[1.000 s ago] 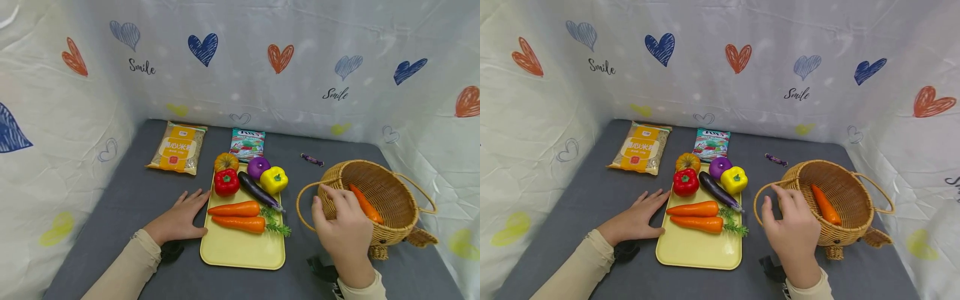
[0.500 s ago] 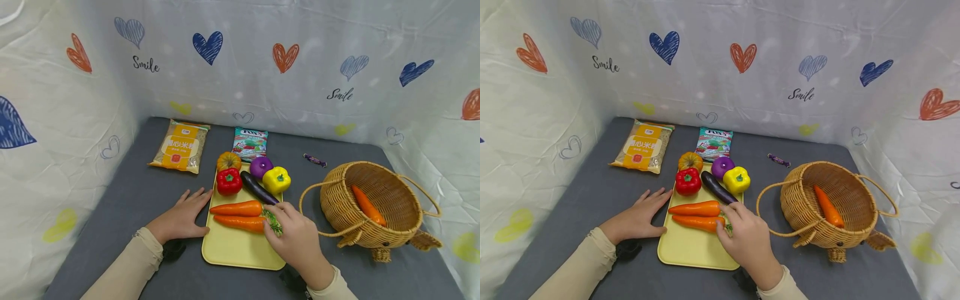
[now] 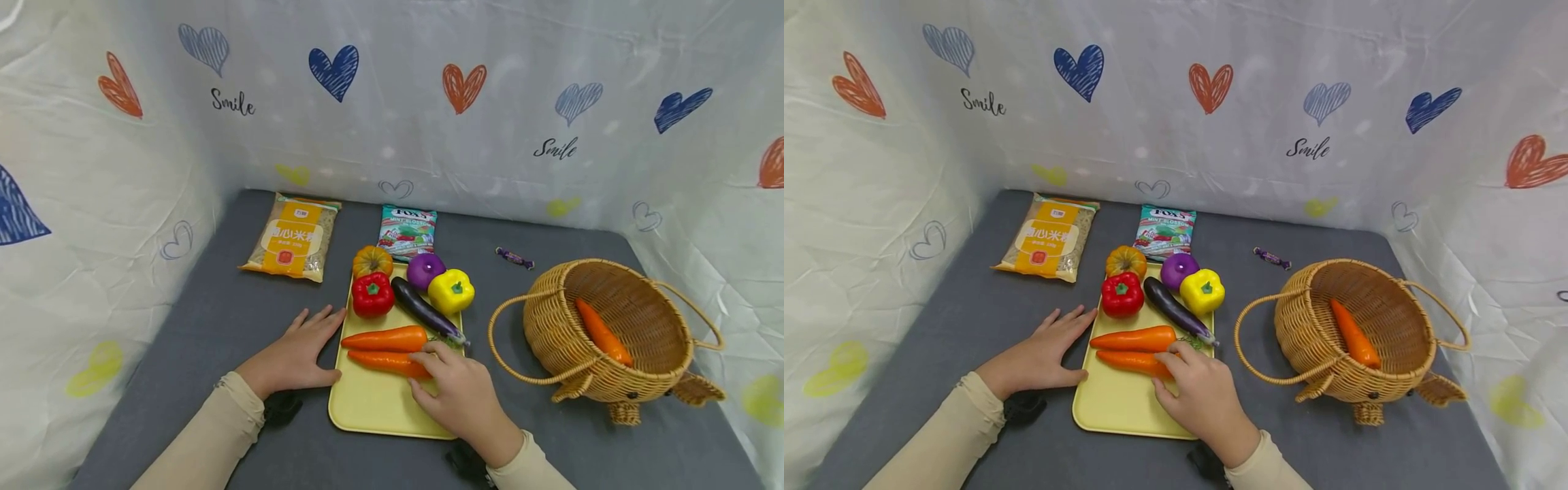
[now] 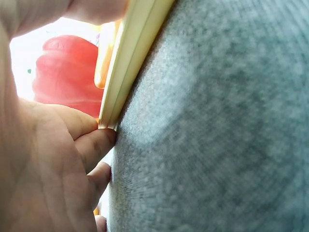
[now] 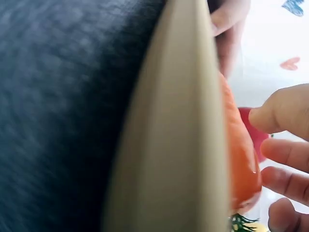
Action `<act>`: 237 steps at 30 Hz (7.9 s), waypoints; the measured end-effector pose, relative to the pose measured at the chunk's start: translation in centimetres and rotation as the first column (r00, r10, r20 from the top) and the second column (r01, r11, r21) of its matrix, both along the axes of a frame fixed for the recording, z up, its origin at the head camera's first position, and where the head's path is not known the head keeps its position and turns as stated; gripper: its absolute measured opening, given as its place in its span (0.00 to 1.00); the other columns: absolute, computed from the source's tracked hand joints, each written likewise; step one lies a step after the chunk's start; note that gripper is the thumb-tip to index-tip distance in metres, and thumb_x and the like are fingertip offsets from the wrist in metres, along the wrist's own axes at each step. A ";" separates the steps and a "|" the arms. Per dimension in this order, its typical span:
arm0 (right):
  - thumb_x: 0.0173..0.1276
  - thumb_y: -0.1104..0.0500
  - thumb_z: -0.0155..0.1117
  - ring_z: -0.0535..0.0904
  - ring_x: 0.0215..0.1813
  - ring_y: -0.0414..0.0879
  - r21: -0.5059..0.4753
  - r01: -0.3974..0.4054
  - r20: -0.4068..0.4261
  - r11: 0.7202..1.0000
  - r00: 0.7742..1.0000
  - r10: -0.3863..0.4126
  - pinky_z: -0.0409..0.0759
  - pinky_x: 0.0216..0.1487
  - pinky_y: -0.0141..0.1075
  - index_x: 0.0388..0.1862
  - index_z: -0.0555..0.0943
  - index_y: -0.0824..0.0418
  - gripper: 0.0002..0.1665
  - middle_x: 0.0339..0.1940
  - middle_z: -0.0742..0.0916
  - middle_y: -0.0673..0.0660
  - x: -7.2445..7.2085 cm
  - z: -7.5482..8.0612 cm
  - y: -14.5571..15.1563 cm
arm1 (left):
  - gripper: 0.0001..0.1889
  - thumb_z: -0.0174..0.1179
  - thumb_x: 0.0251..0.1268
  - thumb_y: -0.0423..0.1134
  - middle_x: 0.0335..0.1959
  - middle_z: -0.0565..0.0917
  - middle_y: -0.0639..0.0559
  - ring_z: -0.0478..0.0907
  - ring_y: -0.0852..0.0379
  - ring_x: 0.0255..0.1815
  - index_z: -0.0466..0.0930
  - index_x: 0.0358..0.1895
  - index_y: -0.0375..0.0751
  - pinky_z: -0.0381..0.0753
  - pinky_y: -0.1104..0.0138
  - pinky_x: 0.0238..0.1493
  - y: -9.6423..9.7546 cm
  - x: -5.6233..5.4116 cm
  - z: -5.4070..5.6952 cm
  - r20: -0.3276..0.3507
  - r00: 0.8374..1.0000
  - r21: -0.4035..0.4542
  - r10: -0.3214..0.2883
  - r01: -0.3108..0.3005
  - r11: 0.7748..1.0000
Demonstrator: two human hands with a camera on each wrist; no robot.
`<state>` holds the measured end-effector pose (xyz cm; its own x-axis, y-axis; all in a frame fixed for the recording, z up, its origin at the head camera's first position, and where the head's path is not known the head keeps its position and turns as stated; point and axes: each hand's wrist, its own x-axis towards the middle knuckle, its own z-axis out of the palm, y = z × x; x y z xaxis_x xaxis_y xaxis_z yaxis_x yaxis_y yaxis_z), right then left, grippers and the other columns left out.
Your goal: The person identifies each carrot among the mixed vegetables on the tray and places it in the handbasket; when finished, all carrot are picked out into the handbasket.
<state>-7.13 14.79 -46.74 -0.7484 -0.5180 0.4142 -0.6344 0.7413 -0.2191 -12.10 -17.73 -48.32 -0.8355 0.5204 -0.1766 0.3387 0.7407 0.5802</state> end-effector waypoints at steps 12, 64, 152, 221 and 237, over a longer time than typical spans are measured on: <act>0.57 0.47 0.84 0.82 0.29 0.38 0.121 0.033 -0.005 0.992 0.999 -0.033 0.77 0.25 0.30 0.50 0.92 0.51 0.22 0.48 0.88 0.48 -0.2 0.0 -0.1 | 0.56 0.69 0.61 0.53 0.86 0.58 0.45 0.46 0.41 0.87 0.49 0.88 0.39 0.34 0.37 0.82 0.0 0.0 0.1 -0.006 1.000 0.005 -0.002 0.002 1.000; 0.59 0.45 0.70 0.84 0.36 0.61 -0.055 0.267 -0.343 0.962 0.900 -0.269 0.82 0.26 0.57 0.51 0.92 0.60 0.27 0.44 0.91 0.61 0.6 11.8 9.4 | 0.56 0.70 0.61 0.55 0.86 0.58 0.45 0.46 0.40 0.87 0.50 0.88 0.39 0.33 0.36 0.82 0.0 0.1 -0.1 -0.011 1.000 -0.011 -0.006 0.006 1.000; 0.64 0.52 0.75 0.83 0.37 0.57 -0.035 0.274 -0.190 0.961 0.942 -0.276 0.80 0.30 0.47 0.47 0.93 0.60 0.17 0.42 0.92 0.58 -2.4 6.1 3.0 | 0.56 0.69 0.61 0.55 0.86 0.57 0.45 0.45 0.41 0.88 0.49 0.88 0.40 0.33 0.37 0.82 0.0 0.0 -0.1 -0.008 1.000 -0.027 -0.002 0.002 1.000; 0.56 0.48 0.77 0.84 0.37 0.57 -0.090 0.291 -0.229 0.953 0.925 -0.304 0.84 0.30 0.50 0.53 0.90 0.62 0.28 0.45 0.88 0.61 -1.1 7.9 5.4 | 0.55 0.68 0.62 0.53 0.86 0.57 0.45 0.45 0.41 0.88 0.49 0.88 0.39 0.32 0.38 0.82 0.1 0.2 0.1 -0.011 1.000 -0.033 -0.011 0.010 0.999; 0.58 0.49 0.75 0.83 0.35 0.66 -0.153 0.563 -0.200 0.812 0.787 -0.584 0.76 0.19 0.59 0.57 0.89 0.65 0.31 0.47 0.88 0.68 -0.8 8.9 12.2 | 0.56 0.69 0.62 0.54 0.86 0.57 0.45 0.45 0.41 0.88 0.49 0.88 0.39 0.32 0.37 0.82 0.1 0.0 -0.2 -0.008 1.000 -0.049 -0.006 0.006 0.999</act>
